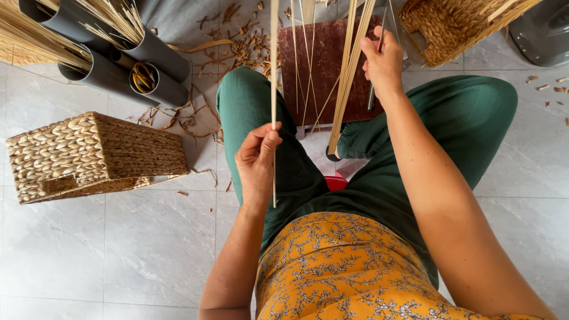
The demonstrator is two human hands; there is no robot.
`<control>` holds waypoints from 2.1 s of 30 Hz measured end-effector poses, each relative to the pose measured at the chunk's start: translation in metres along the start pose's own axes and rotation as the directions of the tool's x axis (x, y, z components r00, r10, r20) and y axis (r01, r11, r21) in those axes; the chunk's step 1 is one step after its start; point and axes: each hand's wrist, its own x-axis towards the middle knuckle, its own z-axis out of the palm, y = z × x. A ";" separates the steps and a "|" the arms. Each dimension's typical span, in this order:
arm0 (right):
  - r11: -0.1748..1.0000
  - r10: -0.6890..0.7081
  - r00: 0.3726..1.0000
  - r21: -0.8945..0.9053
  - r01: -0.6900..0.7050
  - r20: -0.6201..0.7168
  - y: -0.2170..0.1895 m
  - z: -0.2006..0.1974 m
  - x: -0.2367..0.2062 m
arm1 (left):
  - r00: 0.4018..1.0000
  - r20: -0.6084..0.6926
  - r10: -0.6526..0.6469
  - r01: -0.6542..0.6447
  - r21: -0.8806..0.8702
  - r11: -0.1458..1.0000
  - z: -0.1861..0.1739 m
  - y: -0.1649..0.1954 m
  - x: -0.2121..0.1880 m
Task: The person sits on the floor and uses a small knife to peel and split thin bamboo strips, drawing the blade along each strip to separate it. Finished strips are placed onto a small board in front of them, and scrap shavings accumulate on the floor.
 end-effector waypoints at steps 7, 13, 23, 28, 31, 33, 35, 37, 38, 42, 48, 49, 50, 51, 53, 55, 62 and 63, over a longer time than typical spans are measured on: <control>0.977 0.094 0.906 0.138 -0.164 0.413 0.005 -0.013 -0.100 | 0.993 -0.090 -0.070 0.056 -0.148 0.987 0.000 0.020 0.014; 0.990 0.081 0.713 0.024 -0.136 0.696 -0.003 -0.034 -0.188 | 0.995 -0.066 -0.080 0.068 -0.166 0.984 0.009 0.018 0.014; 0.982 0.146 0.830 -0.182 -0.054 0.539 0.003 -0.063 -0.203 | 0.982 0.013 -0.188 0.168 0.395 0.903 0.021 0.027 -0.004; 0.926 0.345 0.755 -0.072 -0.370 0.559 0.002 -0.069 -0.194 | 0.812 0.416 0.411 -0.584 0.582 0.566 0.031 0.070 -0.034; 0.909 0.323 0.712 0.005 -0.417 0.624 -0.001 -0.069 -0.196 | 0.690 0.634 0.350 -0.715 0.520 0.467 0.042 0.086 -0.043; 0.922 0.283 0.706 0.018 -0.386 0.649 -0.006 -0.066 -0.199 | 0.658 0.676 0.332 -0.742 0.505 0.441 0.050 0.090 -0.042; 0.941 0.239 0.712 0.023 -0.337 0.660 -0.014 -0.064 -0.201 | 0.684 0.666 0.297 -0.714 0.526 0.462 0.049 0.096 -0.040; 0.961 0.130 0.747 0.103 -0.256 0.652 -0.026 -0.064 -0.200 | 0.709 0.644 0.287 -0.692 0.557 0.459 0.044 0.103 -0.038; 0.966 0.076 0.758 0.140 -0.216 0.648 -0.033 -0.065 -0.199 | 0.722 0.625 0.296 -0.683 0.578 0.446 0.042 0.107 -0.038; 0.965 -0.093 0.793 0.251 -0.078 0.603 -0.064 -0.069 -0.201 | 0.769 0.532 0.355 -0.637 0.588 0.498 0.037 0.123 -0.038; 0.840 -0.203 0.719 0.495 -0.221 0.664 -0.092 -0.059 -0.217 | 0.816 0.474 0.330 -0.565 0.534 0.629 0.036 0.136 -0.036; 0.817 -0.204 0.702 0.514 -0.262 0.682 -0.094 -0.056 -0.218 | 0.813 0.479 0.331 -0.568 0.525 0.634 0.036 0.137 -0.035; 0.791 -0.206 0.684 0.531 -0.304 0.700 -0.096 -0.053 -0.218 | 0.809 0.485 0.333 -0.572 0.516 0.638 0.036 0.137 -0.036; 0.783 -0.206 0.677 0.534 -0.320 0.707 -0.096 -0.050 -0.218 | 0.805 0.490 0.334 -0.575 0.507 0.642 0.035 0.138 -0.036; 0.766 -0.207 0.657 0.538 -0.352 0.725 -0.096 -0.043 -0.218 | 0.808 0.480 0.341 -0.570 0.496 0.655 0.034 0.138 -0.037; 0.786 -0.187 0.652 0.510 -0.350 0.735 -0.096 -0.038 -0.219 | 0.817 0.458 0.351 -0.561 0.487 0.670 0.033 0.137 -0.038; 0.764 -0.163 0.635 0.503 -0.403 0.756 -0.102 -0.032 -0.223 | 0.846 0.384 0.370 -0.525 0.476 0.705 0.029 0.131 -0.041; 0.758 -0.152 0.629 0.498 -0.421 0.762 -0.102 -0.031 -0.224 | 0.847 0.381 0.370 -0.522 0.473 0.710 0.028 0.131 -0.041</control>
